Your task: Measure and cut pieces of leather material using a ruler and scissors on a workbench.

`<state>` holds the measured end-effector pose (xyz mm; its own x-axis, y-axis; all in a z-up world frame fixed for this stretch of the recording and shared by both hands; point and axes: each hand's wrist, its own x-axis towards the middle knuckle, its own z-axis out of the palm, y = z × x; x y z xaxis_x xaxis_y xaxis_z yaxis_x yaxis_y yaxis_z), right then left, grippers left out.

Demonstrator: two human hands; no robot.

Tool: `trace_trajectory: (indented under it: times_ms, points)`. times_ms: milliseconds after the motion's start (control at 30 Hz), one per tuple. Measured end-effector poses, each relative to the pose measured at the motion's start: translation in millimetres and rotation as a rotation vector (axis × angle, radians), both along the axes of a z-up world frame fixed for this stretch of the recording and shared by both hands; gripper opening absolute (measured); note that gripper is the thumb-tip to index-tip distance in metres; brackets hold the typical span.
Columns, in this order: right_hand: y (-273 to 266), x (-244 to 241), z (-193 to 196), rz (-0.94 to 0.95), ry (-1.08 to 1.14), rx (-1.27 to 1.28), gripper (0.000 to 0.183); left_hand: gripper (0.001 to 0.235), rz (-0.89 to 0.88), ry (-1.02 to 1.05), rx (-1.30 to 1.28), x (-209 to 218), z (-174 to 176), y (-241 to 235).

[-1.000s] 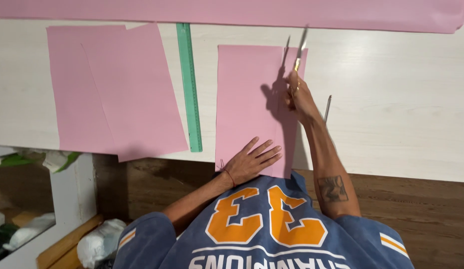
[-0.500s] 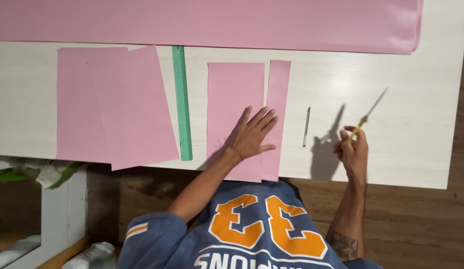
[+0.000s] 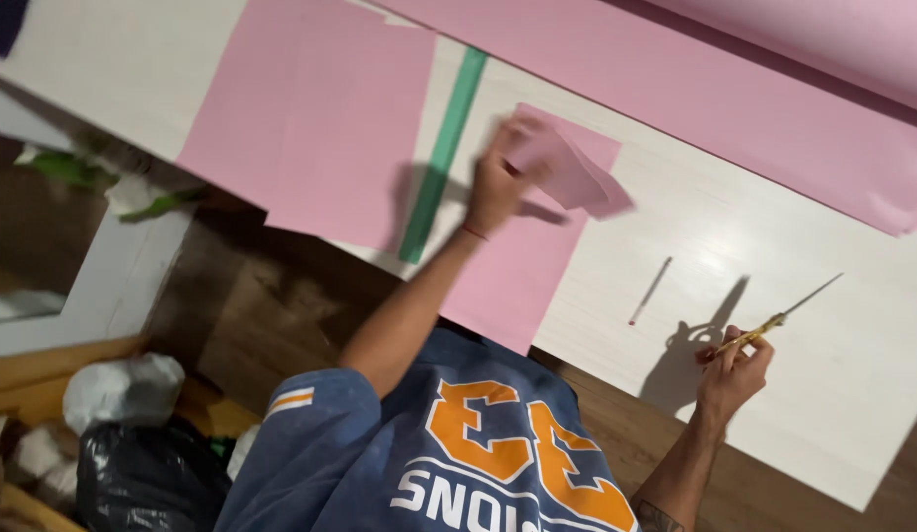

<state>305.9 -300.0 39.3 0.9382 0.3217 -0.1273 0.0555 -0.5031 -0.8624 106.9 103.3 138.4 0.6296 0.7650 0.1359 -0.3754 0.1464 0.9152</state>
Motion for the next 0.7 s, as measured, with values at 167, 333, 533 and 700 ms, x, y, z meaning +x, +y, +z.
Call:
trace_trajectory:
  times_ms: [167, 333, 533, 700]
  points:
    - [68.3, -30.5, 22.7, 0.164, 0.142, 0.145, 0.018, 0.077, 0.446, -0.062, 0.113, -134.5, 54.1, 108.3]
    - [141.7, -91.1, 35.7, 0.338, 0.139, 0.155, 0.023, 0.054, 0.71, 0.146, 0.093, -295.7, 27.6, 243.7]
    - [206.3, -145.9, 13.0, 0.185, 0.178, 0.041, 0.033, 0.057, 0.611, 0.656, 0.396, -418.5, 15.7, 363.2]
    - [261.8, -196.5, 6.5, 0.086, 0.079, 0.194, 0.031, 0.053, 0.502, 0.806, 0.424, -472.7, -21.3, 435.0]
